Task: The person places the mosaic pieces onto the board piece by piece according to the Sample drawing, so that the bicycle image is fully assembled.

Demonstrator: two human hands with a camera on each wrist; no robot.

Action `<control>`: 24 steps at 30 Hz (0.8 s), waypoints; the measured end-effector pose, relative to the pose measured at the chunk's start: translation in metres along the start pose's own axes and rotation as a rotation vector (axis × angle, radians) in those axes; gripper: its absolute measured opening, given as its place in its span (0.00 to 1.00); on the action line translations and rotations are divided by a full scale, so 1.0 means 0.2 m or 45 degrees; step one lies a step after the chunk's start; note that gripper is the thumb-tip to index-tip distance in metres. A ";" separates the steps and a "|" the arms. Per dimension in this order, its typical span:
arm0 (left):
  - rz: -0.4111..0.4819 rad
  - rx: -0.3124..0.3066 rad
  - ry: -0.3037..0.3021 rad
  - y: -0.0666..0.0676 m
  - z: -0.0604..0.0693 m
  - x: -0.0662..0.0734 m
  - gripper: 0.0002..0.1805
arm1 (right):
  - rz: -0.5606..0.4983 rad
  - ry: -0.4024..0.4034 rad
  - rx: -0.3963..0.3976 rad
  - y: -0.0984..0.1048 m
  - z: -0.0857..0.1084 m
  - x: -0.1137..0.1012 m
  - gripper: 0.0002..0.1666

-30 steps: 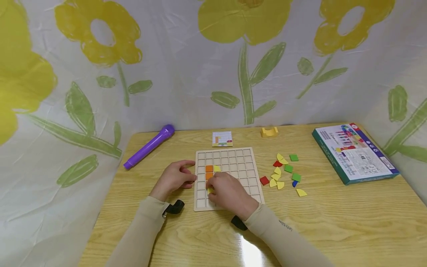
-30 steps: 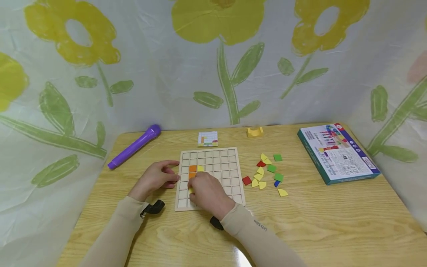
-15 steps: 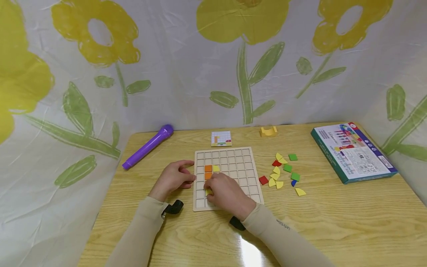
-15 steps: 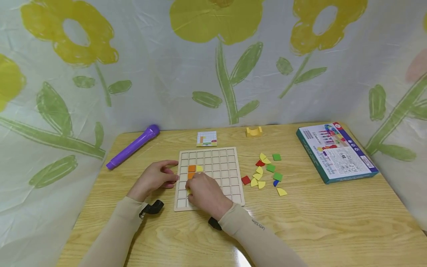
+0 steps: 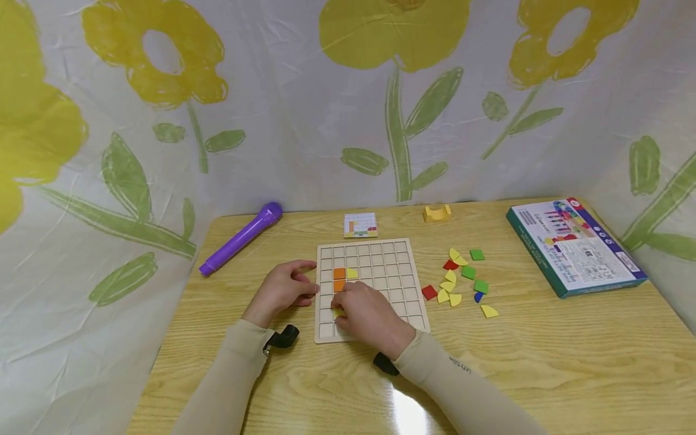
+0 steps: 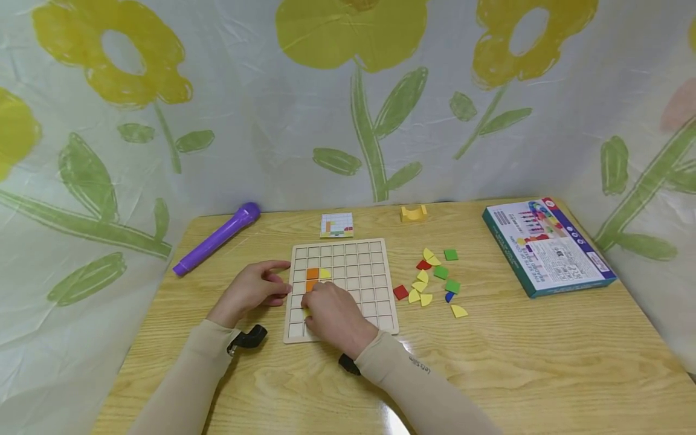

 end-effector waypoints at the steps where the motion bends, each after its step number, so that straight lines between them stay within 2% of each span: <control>1: 0.002 -0.002 -0.002 0.00 0.00 0.00 0.34 | 0.007 0.000 0.001 0.00 0.00 0.00 0.05; 18: -0.014 -0.020 -0.028 0.00 -0.01 0.00 0.35 | 0.043 -0.001 0.016 0.01 0.01 -0.01 0.05; 24: -0.006 -0.014 -0.003 0.00 0.00 0.00 0.35 | -0.059 -0.039 0.037 0.06 0.03 0.04 0.05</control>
Point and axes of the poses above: each hand's wrist, its own z-axis away from the middle knuckle, its own y-axis out of the back of the hand, x = y × z, the point moved 1 cm from there along -z, towards the middle knuckle, and after that the axes turned 3 degrees about -y, right-handed, at the moved point
